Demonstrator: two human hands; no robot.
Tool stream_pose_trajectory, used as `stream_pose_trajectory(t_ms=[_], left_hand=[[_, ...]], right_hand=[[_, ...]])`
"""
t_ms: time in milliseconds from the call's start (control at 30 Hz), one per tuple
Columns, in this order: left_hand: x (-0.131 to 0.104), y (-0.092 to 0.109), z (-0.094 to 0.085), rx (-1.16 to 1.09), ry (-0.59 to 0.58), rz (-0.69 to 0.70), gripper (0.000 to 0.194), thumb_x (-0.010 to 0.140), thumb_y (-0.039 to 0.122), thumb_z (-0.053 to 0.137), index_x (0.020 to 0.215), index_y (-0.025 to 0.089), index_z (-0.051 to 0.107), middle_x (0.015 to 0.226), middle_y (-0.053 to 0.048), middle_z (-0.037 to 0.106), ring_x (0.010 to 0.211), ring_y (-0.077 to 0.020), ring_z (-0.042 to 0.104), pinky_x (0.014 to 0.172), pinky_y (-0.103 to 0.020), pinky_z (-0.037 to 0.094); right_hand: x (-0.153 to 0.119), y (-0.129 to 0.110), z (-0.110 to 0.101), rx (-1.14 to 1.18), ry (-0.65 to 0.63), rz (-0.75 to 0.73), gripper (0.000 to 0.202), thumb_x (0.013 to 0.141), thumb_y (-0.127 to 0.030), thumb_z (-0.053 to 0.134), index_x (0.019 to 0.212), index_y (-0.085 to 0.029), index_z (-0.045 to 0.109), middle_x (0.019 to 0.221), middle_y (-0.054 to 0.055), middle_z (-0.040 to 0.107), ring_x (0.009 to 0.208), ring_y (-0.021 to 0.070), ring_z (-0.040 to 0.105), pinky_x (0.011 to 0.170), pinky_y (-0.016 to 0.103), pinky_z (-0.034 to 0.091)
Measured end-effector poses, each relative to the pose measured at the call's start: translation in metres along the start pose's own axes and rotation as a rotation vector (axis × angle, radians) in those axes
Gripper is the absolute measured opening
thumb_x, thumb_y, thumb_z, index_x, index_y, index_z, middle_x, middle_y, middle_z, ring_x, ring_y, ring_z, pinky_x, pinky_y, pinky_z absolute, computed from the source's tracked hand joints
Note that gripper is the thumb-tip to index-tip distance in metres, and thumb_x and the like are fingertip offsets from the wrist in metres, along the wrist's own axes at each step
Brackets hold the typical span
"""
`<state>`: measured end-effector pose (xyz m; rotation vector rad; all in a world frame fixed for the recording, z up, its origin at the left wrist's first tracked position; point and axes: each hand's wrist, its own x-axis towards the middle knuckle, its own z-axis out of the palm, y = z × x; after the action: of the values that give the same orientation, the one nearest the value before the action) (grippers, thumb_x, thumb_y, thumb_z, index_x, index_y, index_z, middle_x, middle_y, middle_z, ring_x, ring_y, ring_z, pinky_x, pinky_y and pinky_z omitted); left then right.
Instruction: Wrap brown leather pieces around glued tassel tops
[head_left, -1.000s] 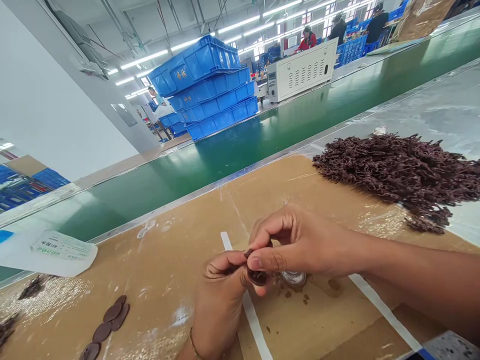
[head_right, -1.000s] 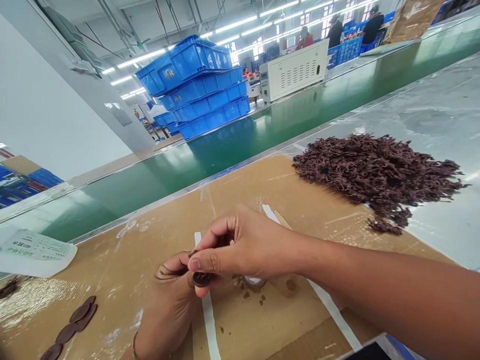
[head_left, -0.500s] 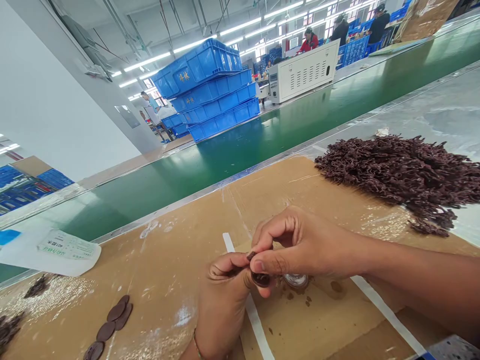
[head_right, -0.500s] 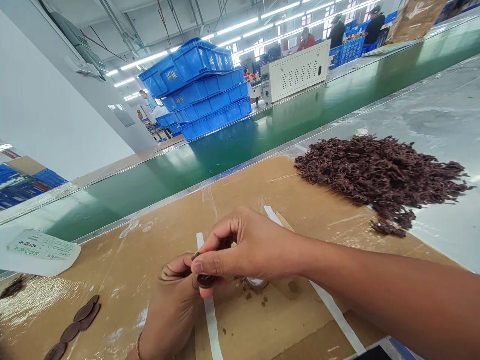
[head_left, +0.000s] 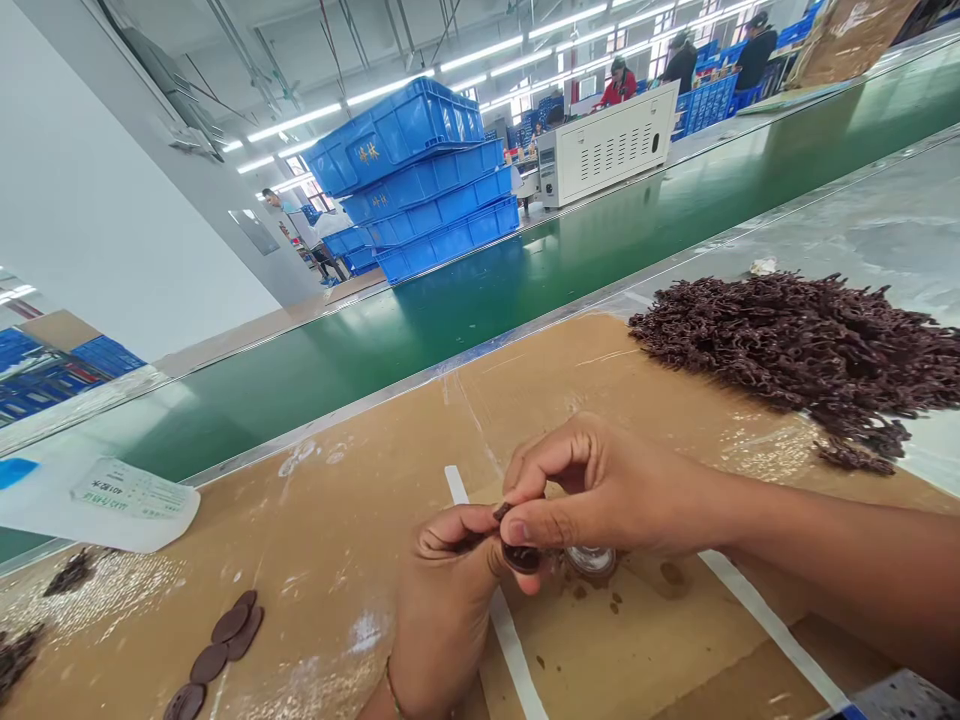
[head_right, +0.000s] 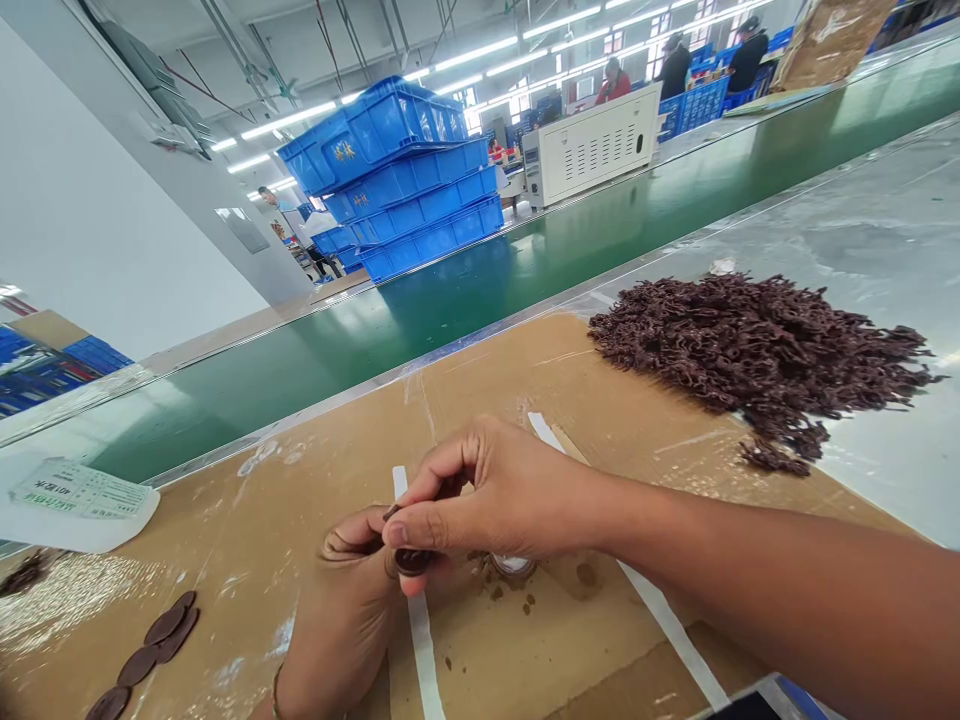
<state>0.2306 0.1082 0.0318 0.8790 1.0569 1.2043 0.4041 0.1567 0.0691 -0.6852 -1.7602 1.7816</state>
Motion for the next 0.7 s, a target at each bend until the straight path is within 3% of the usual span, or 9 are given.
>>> stream_pose_trajectory(t_ms=[700], left_hand=[[0.0007,0.0005,0.0036,0.004,-0.022,-0.001,0.022,0.058,0.023,0.089,0.057,0.016,0.069,0.052,0.002,0.064,0.052,-0.0073,0.059,0.056,-0.014,0.049]], right_hand=[[0.0009,-0.0019,0.0026,0.062,0.003,-0.015,0.031,0.074,-0.043,0.078,0.071,-0.013,0.072,0.07,0.005,0.071,0.066,0.0124,0.061,0.059,0.022,0.047]])
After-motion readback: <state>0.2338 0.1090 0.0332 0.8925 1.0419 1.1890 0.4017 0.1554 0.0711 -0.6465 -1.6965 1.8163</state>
